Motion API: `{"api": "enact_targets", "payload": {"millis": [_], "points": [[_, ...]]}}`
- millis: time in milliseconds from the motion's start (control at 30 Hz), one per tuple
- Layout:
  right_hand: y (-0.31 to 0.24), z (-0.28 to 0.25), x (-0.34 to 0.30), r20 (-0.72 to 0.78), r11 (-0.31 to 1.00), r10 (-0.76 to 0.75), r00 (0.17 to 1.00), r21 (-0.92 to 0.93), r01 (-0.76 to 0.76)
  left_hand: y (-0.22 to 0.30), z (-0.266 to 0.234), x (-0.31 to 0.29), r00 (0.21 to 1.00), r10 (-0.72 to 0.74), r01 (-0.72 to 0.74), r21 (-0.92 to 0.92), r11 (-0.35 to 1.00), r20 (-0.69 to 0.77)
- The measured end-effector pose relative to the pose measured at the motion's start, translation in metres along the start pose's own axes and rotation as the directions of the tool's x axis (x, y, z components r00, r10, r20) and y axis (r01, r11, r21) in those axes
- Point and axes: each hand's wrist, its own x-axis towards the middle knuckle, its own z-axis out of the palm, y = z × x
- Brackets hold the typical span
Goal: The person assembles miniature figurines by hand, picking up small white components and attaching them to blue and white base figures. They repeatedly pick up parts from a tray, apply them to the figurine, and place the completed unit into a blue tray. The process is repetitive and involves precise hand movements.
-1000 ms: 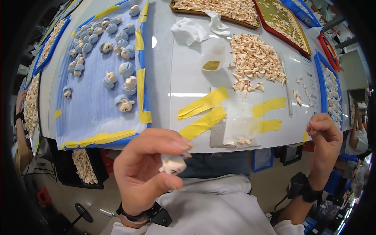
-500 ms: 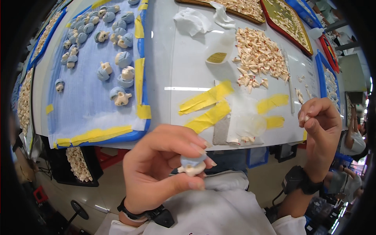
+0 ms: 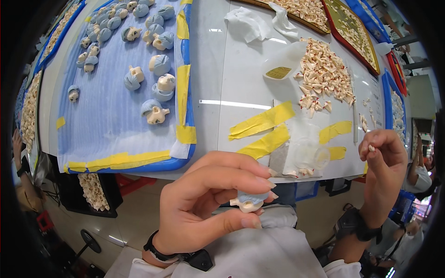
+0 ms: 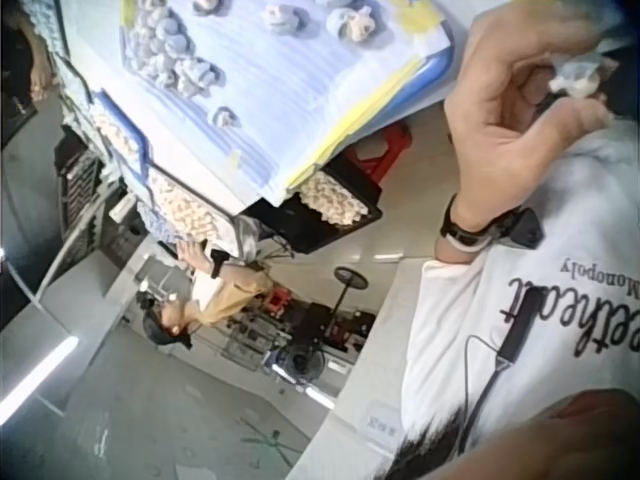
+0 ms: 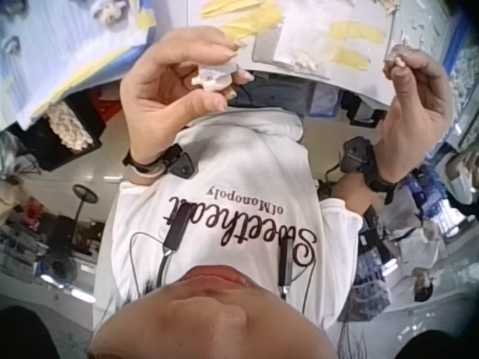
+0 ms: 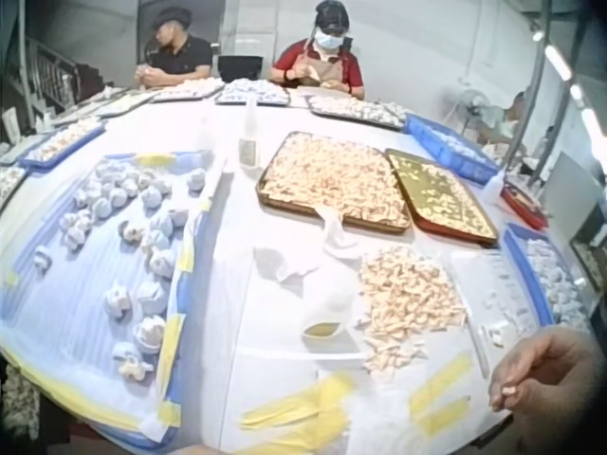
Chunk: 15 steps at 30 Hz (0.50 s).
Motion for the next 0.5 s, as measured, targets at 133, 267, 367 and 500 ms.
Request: {"api": "enact_targets", "payload": {"millis": [133, 267, 367, 500], "points": [[-0.006, -0.002, -0.006, 0.082, 0.997, -0.033, 0.996, 0.074, 0.027, -0.004, 0.002, 0.002, 0.997, 0.072, -0.070, 0.075, 0.995, -0.027], [-0.016, 0.011, -0.004, 0.050, 0.987, -0.038, 0.998, -0.152, 0.045, -0.005, 0.008, 0.003, 0.994, 0.093, -0.079, 0.194, 0.978, -0.064], [-0.016, 0.016, -0.001, 0.170, 0.877, -0.123, 0.978, -0.441, 0.187, -0.012, 0.005, 0.001, 0.987, 0.149, -0.130, 0.257, 0.958, -0.056], [-0.020, 0.029, 0.007, 0.352, 0.646, -0.287, 0.891, -0.615, 0.452, -0.014, 0.004, 0.001, 0.983, 0.172, -0.146, 0.276, 0.950, -0.071]]}}
